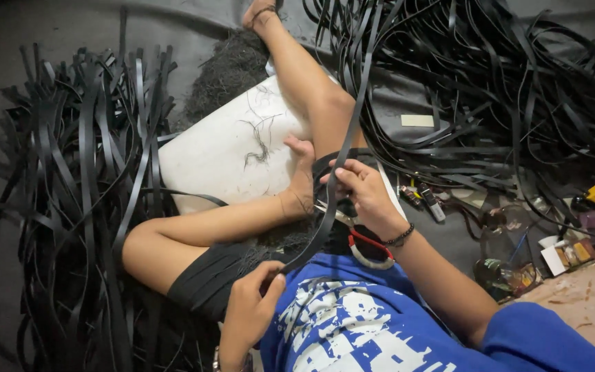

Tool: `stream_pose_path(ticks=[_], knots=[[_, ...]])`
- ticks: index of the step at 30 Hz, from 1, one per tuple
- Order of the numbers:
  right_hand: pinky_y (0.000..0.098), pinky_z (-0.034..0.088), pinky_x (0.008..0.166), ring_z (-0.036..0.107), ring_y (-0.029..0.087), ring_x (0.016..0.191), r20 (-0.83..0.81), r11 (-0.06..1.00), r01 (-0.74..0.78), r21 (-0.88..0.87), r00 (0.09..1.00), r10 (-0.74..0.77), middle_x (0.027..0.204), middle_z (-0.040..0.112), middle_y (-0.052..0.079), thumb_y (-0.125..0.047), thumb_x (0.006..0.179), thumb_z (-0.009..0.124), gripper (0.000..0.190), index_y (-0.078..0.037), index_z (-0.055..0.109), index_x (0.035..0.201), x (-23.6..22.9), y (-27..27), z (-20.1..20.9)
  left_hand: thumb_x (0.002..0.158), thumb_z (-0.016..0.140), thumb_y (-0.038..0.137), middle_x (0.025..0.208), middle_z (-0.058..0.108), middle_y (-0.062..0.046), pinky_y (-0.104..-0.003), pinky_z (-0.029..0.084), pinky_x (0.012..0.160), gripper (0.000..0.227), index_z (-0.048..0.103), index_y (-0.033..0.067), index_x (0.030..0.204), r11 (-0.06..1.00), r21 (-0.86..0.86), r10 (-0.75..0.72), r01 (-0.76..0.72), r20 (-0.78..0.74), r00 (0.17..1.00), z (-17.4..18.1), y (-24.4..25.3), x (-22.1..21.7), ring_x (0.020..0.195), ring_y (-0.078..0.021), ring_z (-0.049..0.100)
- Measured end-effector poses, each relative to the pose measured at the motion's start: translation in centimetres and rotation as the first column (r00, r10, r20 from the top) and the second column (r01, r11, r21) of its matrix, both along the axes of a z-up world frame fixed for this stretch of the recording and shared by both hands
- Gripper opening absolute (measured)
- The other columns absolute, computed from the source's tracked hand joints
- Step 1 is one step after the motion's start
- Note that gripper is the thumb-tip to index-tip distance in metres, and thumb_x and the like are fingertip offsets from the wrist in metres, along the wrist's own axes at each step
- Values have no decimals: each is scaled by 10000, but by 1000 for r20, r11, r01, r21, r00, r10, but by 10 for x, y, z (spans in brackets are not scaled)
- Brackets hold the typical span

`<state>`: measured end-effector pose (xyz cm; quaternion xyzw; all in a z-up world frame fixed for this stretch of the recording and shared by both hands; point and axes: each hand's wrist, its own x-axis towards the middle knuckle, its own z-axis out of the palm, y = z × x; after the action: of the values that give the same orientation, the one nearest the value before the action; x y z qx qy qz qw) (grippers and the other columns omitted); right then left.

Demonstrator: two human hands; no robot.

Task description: The person is sitting on the floor and using scissors to trim the ends of long black leather or synthetic straps.

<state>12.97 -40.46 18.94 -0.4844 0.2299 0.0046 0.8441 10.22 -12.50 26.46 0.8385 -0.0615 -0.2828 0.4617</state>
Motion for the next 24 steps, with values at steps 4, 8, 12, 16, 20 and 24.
stream_pose_path(ticks=[4, 8, 12, 16, 20, 24], knots=[[228, 463, 683, 562, 115, 714, -6, 1000, 17, -3, 1000, -17, 999, 746, 172, -47, 961, 591, 249, 34, 639, 1192, -8, 6, -4, 838, 662, 114, 894, 803, -34, -257, 556, 722, 183, 755, 44, 980, 998, -68, 20, -8, 174, 985, -18, 1, 8, 746, -143, 700], [310, 546, 892, 679, 191, 946, 161, 973, -226, -48, 960, 231, 1058, 746, 146, 31, 849, 668, 183, -36, 695, 1017, -24, 17, -1, 828, 695, 95, 979, 773, -108, -359, 552, 799, 195, 762, 24, 997, 996, 21, 62, -82, 471, 880, -41, 8, 45, 838, -265, 707], [337, 543, 864, 705, 217, 957, 253, 909, -285, -303, 896, 365, 997, 776, 138, -44, 780, 849, 183, -13, 792, 951, -43, 48, 1, 901, 496, -9, 1409, 567, -181, -565, 162, 1218, 418, 688, 129, 1247, 937, 340, -275, 80, 579, 768, -49, 11, 102, 1448, -453, 347], [335, 543, 847, 705, 207, 952, 220, 837, -343, -426, 858, 464, 1012, 778, 133, -24, 804, 820, 181, -35, 803, 984, -48, 67, -2, 951, 439, 108, 1225, 667, -207, -522, 346, 1145, 386, 691, 110, 1243, 936, 104, -347, 336, 427, 835, -29, -31, 106, 1277, -429, 553], [355, 560, 826, 712, 189, 913, 184, 737, -404, -542, 799, 573, 988, 793, 99, -118, 826, 831, 138, -78, 808, 956, -52, 79, 4, 1042, 413, 277, 1039, 754, -241, -547, 508, 930, 391, 742, 88, 1137, 889, -70, -449, 453, 67, 891, 8, -70, 82, 1093, -442, 678], [304, 494, 974, 640, 274, 1069, 105, 51, 111, -993, 555, 825, 1093, 693, 159, 15, 816, 777, 278, -85, 787, 1076, -65, 82, -32, 1055, 427, 279, 912, 785, -108, -402, 577, 838, 385, 771, 135, 1146, 889, -400, -238, 220, 5, 971, -12, -61, 65, 916, -115, 658]])
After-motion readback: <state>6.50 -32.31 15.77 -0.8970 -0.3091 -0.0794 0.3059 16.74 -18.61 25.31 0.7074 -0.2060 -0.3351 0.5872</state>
